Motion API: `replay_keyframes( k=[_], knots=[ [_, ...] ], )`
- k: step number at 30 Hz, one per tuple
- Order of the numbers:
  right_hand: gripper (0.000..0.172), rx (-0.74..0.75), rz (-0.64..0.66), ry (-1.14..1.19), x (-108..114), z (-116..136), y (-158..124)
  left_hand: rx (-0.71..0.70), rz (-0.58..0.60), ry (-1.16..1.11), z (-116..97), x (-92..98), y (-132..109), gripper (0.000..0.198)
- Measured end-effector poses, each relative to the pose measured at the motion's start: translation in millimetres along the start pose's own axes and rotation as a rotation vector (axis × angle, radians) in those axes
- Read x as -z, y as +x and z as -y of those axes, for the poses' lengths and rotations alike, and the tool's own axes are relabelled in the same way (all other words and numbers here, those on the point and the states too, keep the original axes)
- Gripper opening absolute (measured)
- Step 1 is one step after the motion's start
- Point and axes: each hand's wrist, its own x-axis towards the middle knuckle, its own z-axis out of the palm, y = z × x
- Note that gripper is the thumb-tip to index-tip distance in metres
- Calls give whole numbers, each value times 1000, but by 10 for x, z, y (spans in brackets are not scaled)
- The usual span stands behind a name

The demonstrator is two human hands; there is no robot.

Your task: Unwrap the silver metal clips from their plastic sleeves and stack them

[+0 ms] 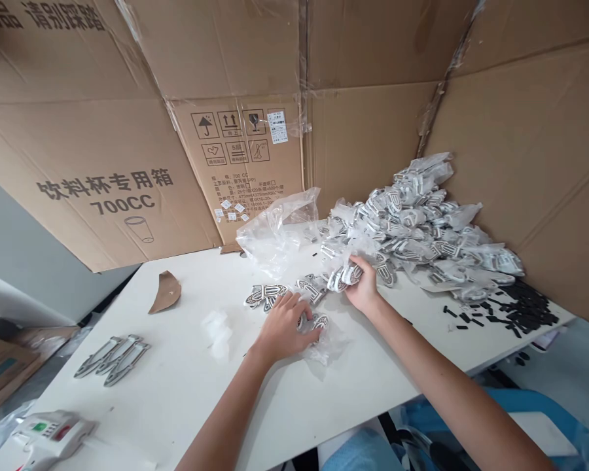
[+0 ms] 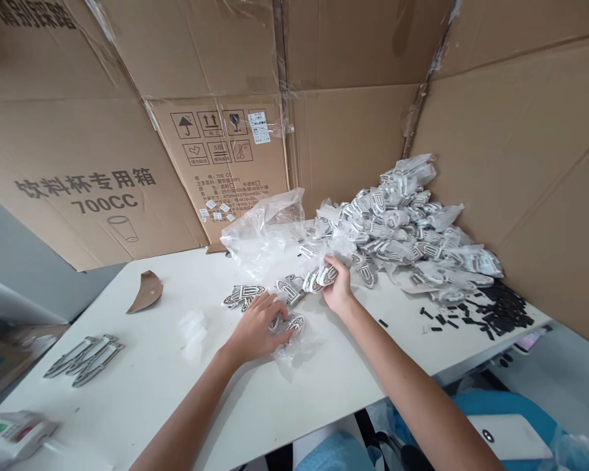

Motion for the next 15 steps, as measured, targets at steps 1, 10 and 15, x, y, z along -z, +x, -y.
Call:
replay_keyframes(
  k=[1,10,15],
  knots=[
    [23,3,6,-8,-3,0,8,0,-9,19,1,-4,5,33],
    [21,28,-23,-9,-7,-37,98,63,0,242,-151,-168,81,49],
    [19,76,-4,-51,19,-50,140,158,43,62,-153,-144,108,44]
  ],
)
